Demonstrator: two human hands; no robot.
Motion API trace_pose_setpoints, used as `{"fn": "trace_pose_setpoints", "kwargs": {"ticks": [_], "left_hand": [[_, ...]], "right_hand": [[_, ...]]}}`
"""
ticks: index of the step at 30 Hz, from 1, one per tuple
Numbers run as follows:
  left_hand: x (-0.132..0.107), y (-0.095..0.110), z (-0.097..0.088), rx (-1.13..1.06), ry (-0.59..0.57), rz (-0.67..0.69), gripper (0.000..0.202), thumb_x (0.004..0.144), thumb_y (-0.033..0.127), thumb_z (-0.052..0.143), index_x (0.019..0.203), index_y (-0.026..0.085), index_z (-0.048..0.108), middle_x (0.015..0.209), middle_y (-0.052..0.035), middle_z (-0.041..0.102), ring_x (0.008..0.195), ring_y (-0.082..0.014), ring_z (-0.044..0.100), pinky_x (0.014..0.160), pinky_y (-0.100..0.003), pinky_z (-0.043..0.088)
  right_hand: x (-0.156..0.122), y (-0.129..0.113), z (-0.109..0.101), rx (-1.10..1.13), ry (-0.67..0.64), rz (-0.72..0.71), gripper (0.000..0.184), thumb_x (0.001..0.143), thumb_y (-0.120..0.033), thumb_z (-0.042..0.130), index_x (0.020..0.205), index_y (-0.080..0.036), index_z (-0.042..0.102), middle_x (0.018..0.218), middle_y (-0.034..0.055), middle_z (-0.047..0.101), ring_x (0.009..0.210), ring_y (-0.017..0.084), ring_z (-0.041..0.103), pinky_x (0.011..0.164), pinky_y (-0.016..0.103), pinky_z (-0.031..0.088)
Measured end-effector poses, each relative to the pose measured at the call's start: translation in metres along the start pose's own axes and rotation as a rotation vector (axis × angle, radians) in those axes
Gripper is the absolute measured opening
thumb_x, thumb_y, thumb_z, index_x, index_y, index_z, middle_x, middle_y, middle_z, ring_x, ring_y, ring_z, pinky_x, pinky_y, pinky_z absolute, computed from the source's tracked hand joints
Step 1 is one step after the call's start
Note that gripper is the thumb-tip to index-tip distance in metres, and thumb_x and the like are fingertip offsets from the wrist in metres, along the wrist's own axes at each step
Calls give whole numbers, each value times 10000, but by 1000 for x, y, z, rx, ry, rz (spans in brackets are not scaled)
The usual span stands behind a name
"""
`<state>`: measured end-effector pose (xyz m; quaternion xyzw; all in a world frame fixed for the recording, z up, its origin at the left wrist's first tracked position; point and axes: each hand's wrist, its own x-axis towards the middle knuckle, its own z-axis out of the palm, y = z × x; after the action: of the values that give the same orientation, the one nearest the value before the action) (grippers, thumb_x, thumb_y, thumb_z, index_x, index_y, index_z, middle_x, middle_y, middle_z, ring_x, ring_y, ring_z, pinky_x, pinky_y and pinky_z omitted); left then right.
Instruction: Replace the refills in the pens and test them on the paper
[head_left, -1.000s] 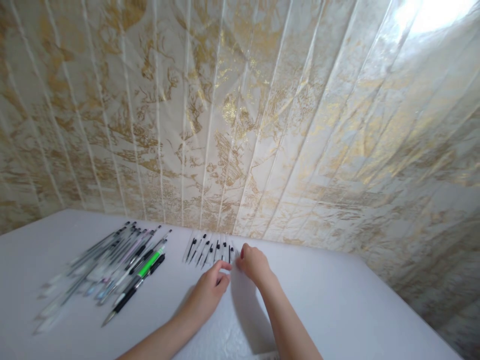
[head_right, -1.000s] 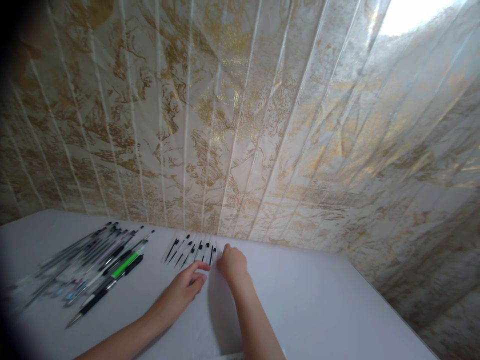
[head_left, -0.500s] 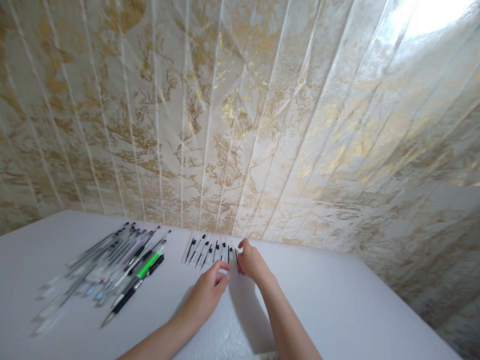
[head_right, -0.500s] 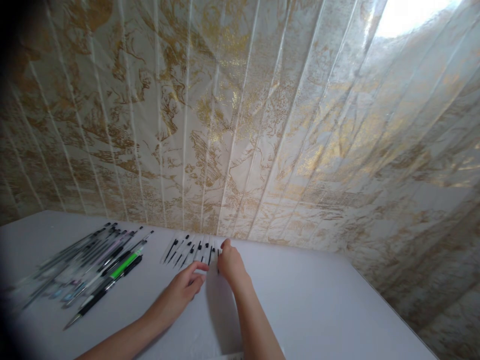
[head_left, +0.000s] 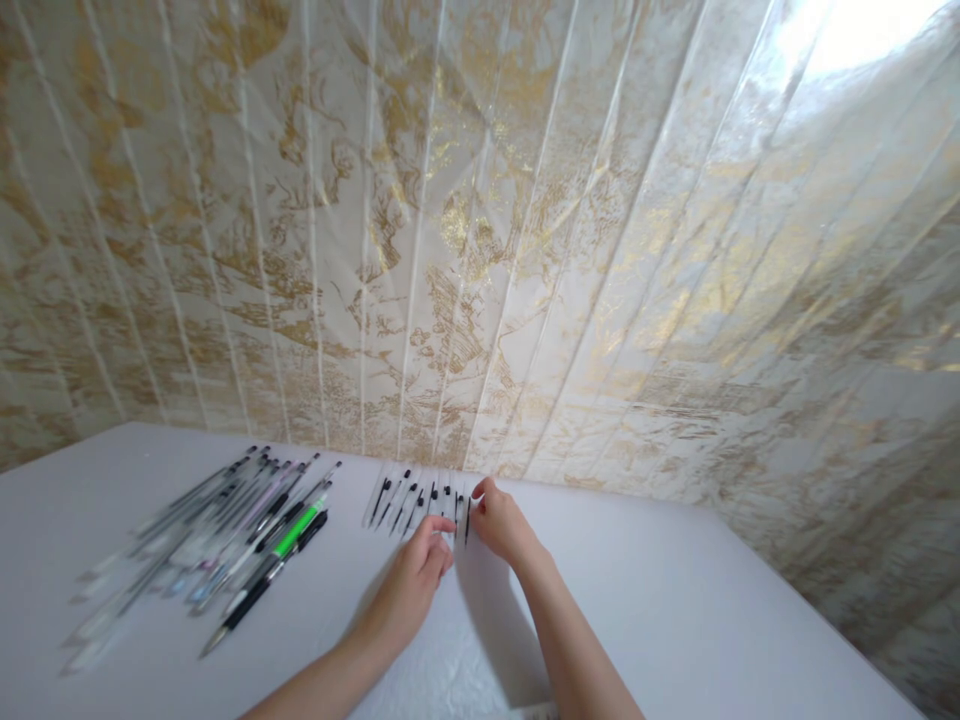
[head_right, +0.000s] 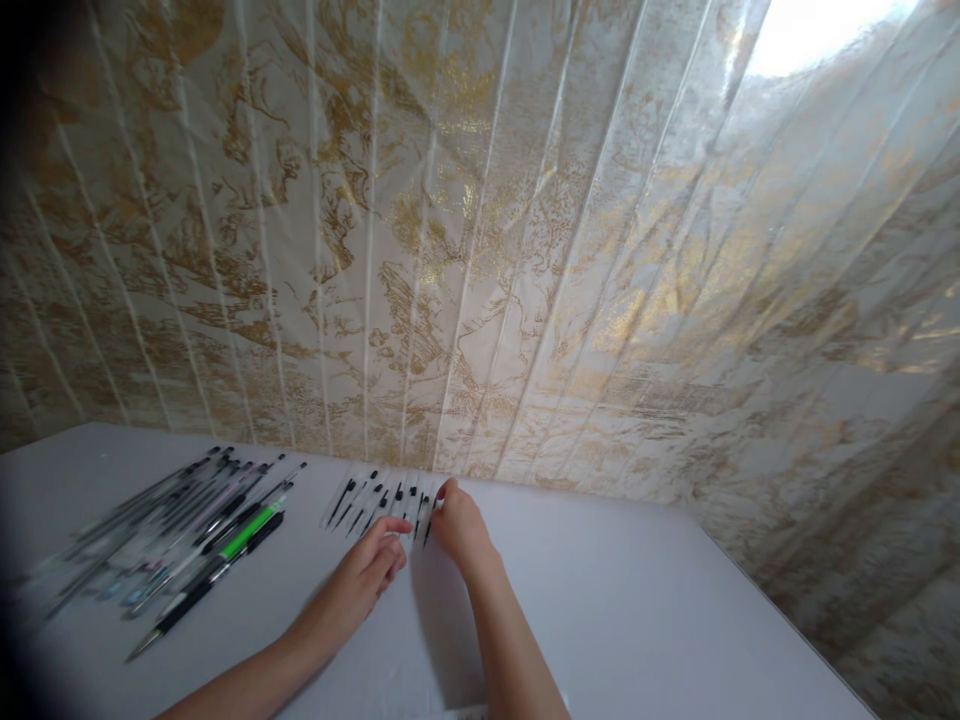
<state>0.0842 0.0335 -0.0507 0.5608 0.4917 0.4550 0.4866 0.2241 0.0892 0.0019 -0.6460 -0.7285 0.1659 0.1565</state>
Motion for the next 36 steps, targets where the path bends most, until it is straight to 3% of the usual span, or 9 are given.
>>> {"fn": "trace_pose_setpoints", "kwargs": {"ticks": [6,13,26,36], "left_hand": [[1,0,1,-16,-49,-3,318,877,398,328,1076,189,462,560,72,410,465,-123,336,463,-232,246],[1,1,0,12,-70,38,309,892,388,321,1058,177,473,558,75,371,515,-128,350,479,-225,252],[1,1,0,15,-74,31,317,901,398,335,1089,178,465,551,82,361,501,-124,327,476,-225,252],[-2,6,1,-32,-42,39,384,889,486,336,1067,173,469,546,76,380,464,-111,315,435,-215,225]], "right_hand": [[-7,-8,-3,-28,-57,11,329,730,-195,573,1044,-129,497,861,117,680,770,212,629,618,255,383],[-6,-10,0,-51,-65,32,393,709,-58,512,1100,-90,476,949,178,676,869,237,637,667,274,391],[3,1,6,6,-25,-22,295,810,-62,433,1095,-102,494,861,140,677,833,209,624,699,271,383],[5,1,9,30,12,-50,360,790,36,356,1086,-96,514,907,157,674,868,215,621,717,285,392]]}}
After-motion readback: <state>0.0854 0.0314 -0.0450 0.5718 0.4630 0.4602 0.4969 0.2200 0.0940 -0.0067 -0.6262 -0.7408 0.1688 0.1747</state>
